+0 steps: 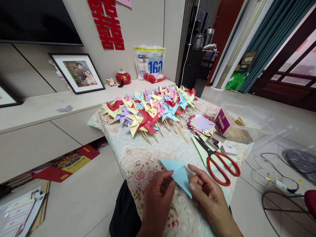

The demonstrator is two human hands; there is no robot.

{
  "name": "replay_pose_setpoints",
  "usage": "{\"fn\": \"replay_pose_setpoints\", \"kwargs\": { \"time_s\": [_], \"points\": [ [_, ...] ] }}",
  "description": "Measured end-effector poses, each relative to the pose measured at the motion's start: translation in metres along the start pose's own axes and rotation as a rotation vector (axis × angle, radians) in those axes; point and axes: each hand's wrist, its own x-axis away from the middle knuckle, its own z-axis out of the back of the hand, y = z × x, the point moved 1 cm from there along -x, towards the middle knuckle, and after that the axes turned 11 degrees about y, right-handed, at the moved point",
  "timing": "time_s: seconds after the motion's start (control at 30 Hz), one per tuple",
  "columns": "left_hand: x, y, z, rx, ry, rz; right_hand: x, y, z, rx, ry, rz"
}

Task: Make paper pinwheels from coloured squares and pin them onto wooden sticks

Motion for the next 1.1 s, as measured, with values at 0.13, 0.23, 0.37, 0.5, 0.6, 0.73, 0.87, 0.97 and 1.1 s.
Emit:
{"fn": "replay_pose_setpoints", "kwargs": {
  "time_s": [0.13,0.23,0.37,0.5,0.6,0.73,0.87,0.97,1.1],
  "points": [
    [-0.004,-0.005,0.004,0.112,-0.023,0.113,-0.010,0.002,0.019,0.241,0.013,0.234],
    [-0.005,-0.008,0.005,0.159,-0.054,0.154,-0.017,-0.002,0.024,0.522,-0.034,0.543],
    [-0.007,-0.005,0.007,0.091,-0.149,0.092,-0.019,-0.011,0.015,0.684,-0.165,0.840],
    [-0.007,0.001,0.010,-0.099,-0.222,-0.140,-0.021,-0.016,0.006,0.755,-0.256,0.917],
    [-0.005,0.005,0.012,-0.238,-0.175,-0.349,-0.023,-0.016,0.004,0.815,-0.298,0.902],
    [0.002,0.006,0.010,-0.368,-0.096,-0.468,-0.023,-0.013,0.002,0.869,-0.332,0.843],
    [0.004,0.005,0.006,-0.408,-0.074,-0.451,-0.023,-0.014,-0.002,0.898,-0.350,0.771],
    [0.002,0.005,0.002,-0.426,-0.043,-0.456,-0.025,-0.017,-0.002,0.915,-0.360,0.711],
    [0.000,0.004,-0.003,-0.462,-0.014,-0.464,-0.029,-0.018,-0.001,0.861,-0.370,0.661]
  ]
}}
